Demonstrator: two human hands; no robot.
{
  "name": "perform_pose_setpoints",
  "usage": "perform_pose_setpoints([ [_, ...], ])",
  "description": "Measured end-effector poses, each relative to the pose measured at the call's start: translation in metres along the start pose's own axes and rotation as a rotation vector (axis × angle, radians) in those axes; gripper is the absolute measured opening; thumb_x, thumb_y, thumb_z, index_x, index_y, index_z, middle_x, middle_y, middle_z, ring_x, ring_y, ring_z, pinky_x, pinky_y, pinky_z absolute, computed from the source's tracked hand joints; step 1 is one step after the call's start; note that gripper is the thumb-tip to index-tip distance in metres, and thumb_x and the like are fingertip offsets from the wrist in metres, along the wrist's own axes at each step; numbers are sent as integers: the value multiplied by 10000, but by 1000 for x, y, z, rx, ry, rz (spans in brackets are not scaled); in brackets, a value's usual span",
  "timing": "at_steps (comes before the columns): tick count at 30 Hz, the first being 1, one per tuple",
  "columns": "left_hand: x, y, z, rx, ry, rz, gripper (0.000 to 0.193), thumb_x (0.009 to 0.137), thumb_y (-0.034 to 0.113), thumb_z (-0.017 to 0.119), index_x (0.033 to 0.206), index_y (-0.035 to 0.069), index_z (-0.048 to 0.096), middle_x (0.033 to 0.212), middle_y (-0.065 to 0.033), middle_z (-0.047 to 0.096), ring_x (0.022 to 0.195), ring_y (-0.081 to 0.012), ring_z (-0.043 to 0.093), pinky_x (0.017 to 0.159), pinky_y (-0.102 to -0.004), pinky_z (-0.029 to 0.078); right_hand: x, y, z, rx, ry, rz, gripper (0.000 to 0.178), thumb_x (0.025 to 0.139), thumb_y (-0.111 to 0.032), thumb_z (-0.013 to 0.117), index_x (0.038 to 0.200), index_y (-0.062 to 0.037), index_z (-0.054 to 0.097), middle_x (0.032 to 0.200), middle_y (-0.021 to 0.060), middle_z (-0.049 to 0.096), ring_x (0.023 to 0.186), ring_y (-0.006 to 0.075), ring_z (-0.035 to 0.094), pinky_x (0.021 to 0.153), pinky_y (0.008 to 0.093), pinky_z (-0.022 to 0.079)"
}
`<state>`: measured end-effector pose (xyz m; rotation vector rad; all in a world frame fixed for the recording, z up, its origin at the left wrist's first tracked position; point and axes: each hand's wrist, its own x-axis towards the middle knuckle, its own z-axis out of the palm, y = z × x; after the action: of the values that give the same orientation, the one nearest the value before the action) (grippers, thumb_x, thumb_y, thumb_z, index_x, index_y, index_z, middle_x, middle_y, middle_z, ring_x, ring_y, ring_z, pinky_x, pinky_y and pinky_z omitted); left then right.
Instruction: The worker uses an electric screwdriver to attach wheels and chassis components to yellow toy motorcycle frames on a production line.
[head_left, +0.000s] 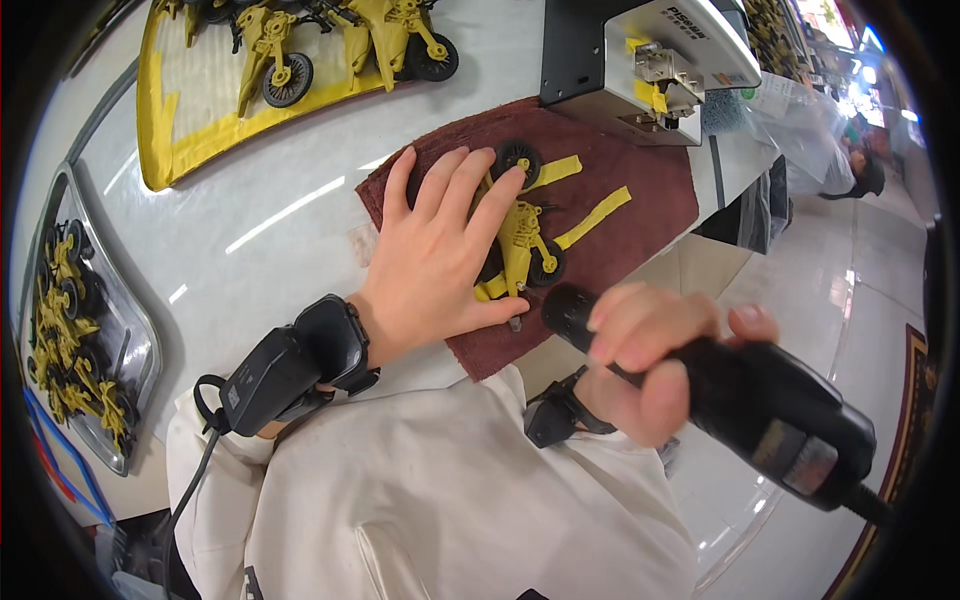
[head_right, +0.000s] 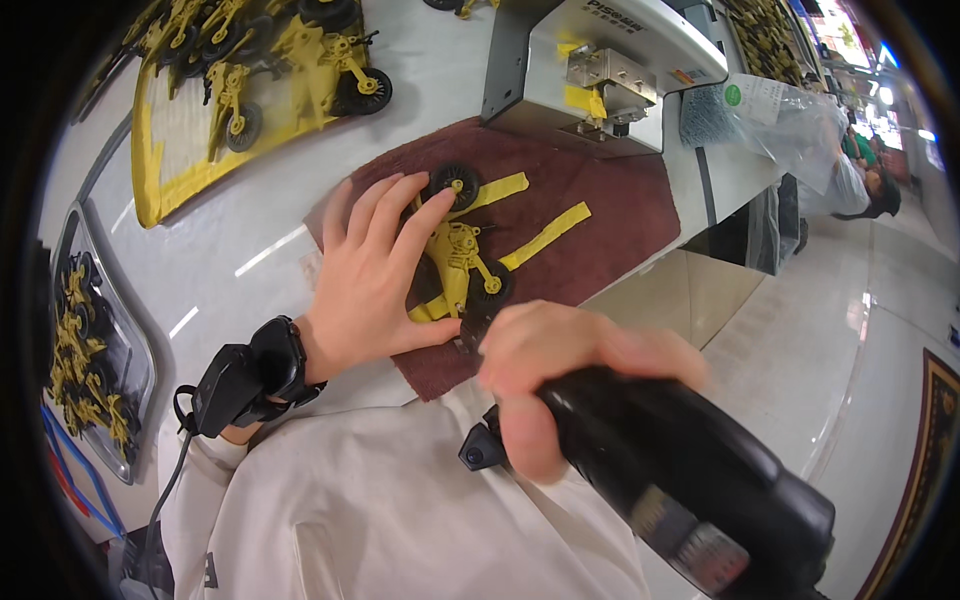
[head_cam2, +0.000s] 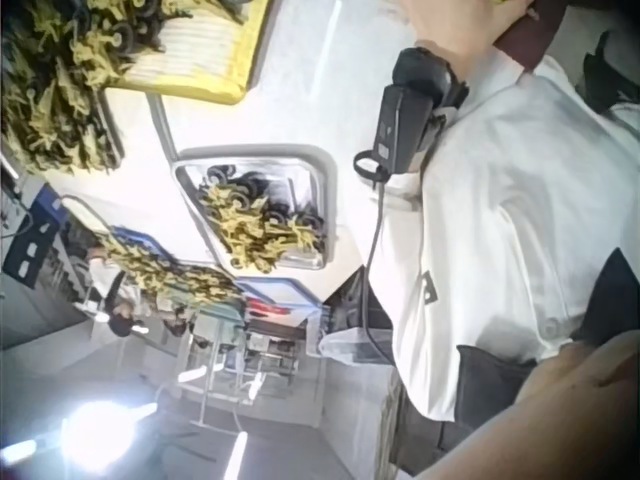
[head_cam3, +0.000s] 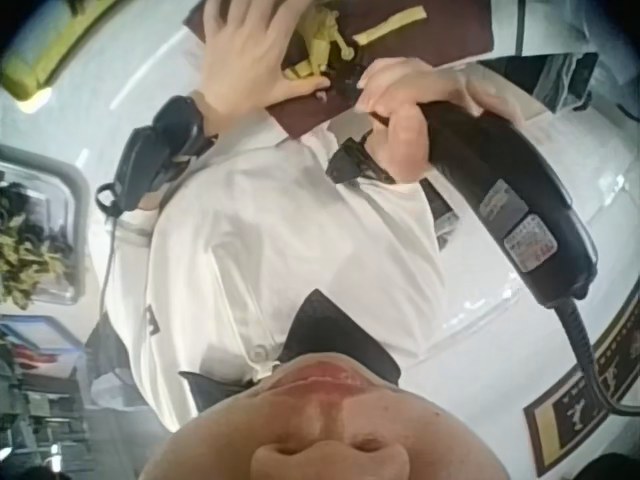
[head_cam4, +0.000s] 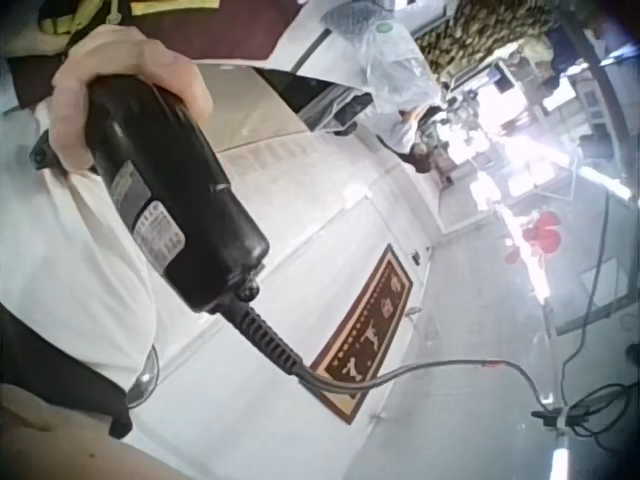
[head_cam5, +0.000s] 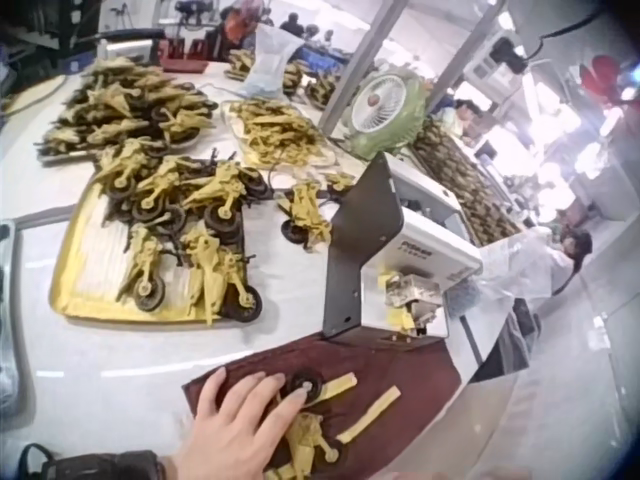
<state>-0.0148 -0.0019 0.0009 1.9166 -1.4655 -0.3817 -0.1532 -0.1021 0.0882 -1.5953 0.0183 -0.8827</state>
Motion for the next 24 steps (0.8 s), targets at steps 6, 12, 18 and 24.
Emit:
perform_pose_setpoints([
  [6, 5, -6, 0, 13, 26, 4, 981, 507, 361, 790, 1361, 93, 390, 1341, -156, 395, 1258, -342, 364, 1059, -555, 208, 8, 19, 3, -76, -103, 17, 617, 737, 130, 620, 1245, -74, 336, 789, 141, 582, 634, 218, 571, 595, 393, 491],
  [12, -1, -4, -3, -11, 61, -2, 1005, 497, 392, 816, 1348, 61, 395, 1302, -190, 419, 1229, -367, 401, 1054, -562, 207, 0, 28, 20, -88, -58, -63, 532, 755, 121, 597, 1175, -51, 319, 801, 144, 568, 576, 219, 560, 520, 374, 482],
  [18, -6, 6, -23, -5, 114, 49, 969, 531, 330, 806, 1356, 48, 381, 1276, -240, 419, 1161, -386, 441, 996, -523, 317, 21, -18, 7, 99, 359, -366, 469, 834, -151, 572, 1239, -15, 381, 692, 32, 463, 501, 137, 439, 549, 312, 408],
  [24, -131, -89, -178, 698, 681, -385, 936, 608, 209, 736, 1422, 31, 311, 1361, -207, 399, 1255, -360, 400, 1013, -471, 325, 30, -24, -45, -91, 545, -355, 456, 870, -209, 512, 1255, 13, 407, 659, 16, 395, 482, 115, 381, 547, 280, 347],
])
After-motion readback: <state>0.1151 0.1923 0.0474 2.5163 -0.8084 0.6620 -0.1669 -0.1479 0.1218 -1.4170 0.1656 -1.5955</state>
